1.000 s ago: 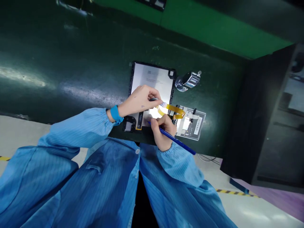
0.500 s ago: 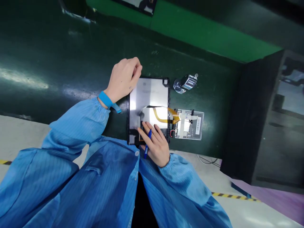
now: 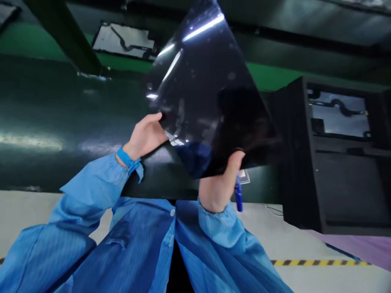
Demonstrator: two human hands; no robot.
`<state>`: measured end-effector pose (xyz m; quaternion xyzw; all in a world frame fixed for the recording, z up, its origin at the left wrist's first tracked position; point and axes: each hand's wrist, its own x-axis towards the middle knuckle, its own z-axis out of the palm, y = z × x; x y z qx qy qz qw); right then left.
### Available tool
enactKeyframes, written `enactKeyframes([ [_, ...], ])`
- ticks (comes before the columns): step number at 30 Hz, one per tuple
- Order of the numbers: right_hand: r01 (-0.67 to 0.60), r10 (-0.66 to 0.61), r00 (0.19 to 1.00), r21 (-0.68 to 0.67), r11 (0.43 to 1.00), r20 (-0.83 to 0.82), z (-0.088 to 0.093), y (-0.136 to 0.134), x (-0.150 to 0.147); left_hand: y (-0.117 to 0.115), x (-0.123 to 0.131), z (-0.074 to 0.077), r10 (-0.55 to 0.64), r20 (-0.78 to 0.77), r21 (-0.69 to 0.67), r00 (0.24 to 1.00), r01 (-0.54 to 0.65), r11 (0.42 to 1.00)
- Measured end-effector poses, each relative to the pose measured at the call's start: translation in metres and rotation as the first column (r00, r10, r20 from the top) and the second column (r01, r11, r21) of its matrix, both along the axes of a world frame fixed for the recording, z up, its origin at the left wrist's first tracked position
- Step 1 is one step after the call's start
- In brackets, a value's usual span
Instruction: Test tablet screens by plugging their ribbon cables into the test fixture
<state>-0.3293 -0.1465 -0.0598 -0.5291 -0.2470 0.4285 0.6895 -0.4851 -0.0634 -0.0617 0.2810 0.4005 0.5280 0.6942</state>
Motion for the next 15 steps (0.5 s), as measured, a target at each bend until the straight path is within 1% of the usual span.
enactKeyframes([
  [1, -0.019, 0.019, 1.000, 0.015, 1.000, -0.006, 0.000, 0.004, -0.006, -0.004, 0.004, 0.004, 0.022, 0.004, -0.012, 1.000, -0.022, 1.000],
  [2, -0.078, 0.076, 0.996, 0.043, 0.996, 0.040, -0.002, 0.006, -0.007, -0.007, 0.007, 0.008, 0.086, -0.006, -0.034, 0.996, -0.086, 0.996],
  [3, -0.174, 0.161, 0.976, 0.078, 0.982, 0.148, -0.005, 0.005, -0.002, -0.010, 0.006, 0.012, 0.171, -0.029, -0.063, 0.985, -0.173, 0.983],
  [4, -0.309, 0.267, 0.918, 0.107, 0.945, 0.294, -0.009, 0.003, 0.009, -0.010, 0.004, 0.016, 0.264, -0.060, -0.099, 0.963, -0.269, 0.958],
  [5, -0.462, 0.370, 0.817, 0.119, 0.879, 0.443, -0.013, 0.001, 0.026, -0.009, 0.000, 0.019, 0.347, -0.103, -0.134, 0.932, -0.359, 0.924],
  [6, -0.598, 0.447, 0.701, 0.117, 0.793, 0.556, -0.017, -0.001, 0.047, -0.007, -0.006, 0.020, 0.409, -0.154, -0.158, 0.899, -0.431, 0.888],
  [7, -0.698, 0.503, 0.587, 0.081, 0.712, 0.634, -0.019, -0.003, 0.071, -0.004, -0.012, 0.020, 0.456, -0.209, -0.159, 0.865, -0.490, 0.857],
  [8, -0.738, 0.505, 0.484, 0.023, 0.675, 0.715, -0.021, -0.004, 0.097, -0.001, -0.017, 0.019, 0.500, -0.261, -0.132, 0.826, -0.543, 0.829],
  [9, -0.726, 0.464, 0.381, -0.052, 0.686, 0.800, -0.023, -0.004, 0.121, 0.002, -0.021, 0.018, 0.544, -0.302, -0.088, 0.783, -0.591, 0.802],
  [10, -0.704, 0.434, 0.230, -0.158, 0.692, 0.871, -0.024, -0.003, 0.142, 0.005, -0.024, 0.015, 0.583, -0.325, -0.039, 0.745, -0.626, 0.779],
  [11, -0.677, 0.431, 0.089, -0.264, 0.687, 0.898, -0.026, -0.002, 0.159, 0.006, -0.026, 0.014, 0.611, -0.334, 0.005, 0.718, -0.647, 0.763],
  [12, -0.642, 0.426, -0.008, -0.331, 0.691, 0.905, -0.029, -0.001, 0.171, 0.006, -0.025, 0.012, 0.630, -0.336, 0.036, 0.700, -0.659, 0.752],
  [13, -0.607, 0.419, -0.071, -0.373, 0.702, 0.905, -0.033, -0.001, 0.176, 0.006, -0.024, 0.012, 0.639, -0.343, 0.061, 0.688, -0.662, 0.747],
  [14, -0.564, 0.406, -0.093, -0.384, 0.731, 0.909, -0.037, -0.002, 0.176, 0.004, -0.022, 0.011, 0.637, -0.362, 0.082, 0.680, -0.658, 0.749],
  [15, -0.506, 0.380, -0.086, -0.369, 0.780, 0.921, -0.042, -0.003, 0.171, 0.002, -0.020, 0.012, 0.632, -0.392, 0.105, 0.668, -0.650, 0.753],
])
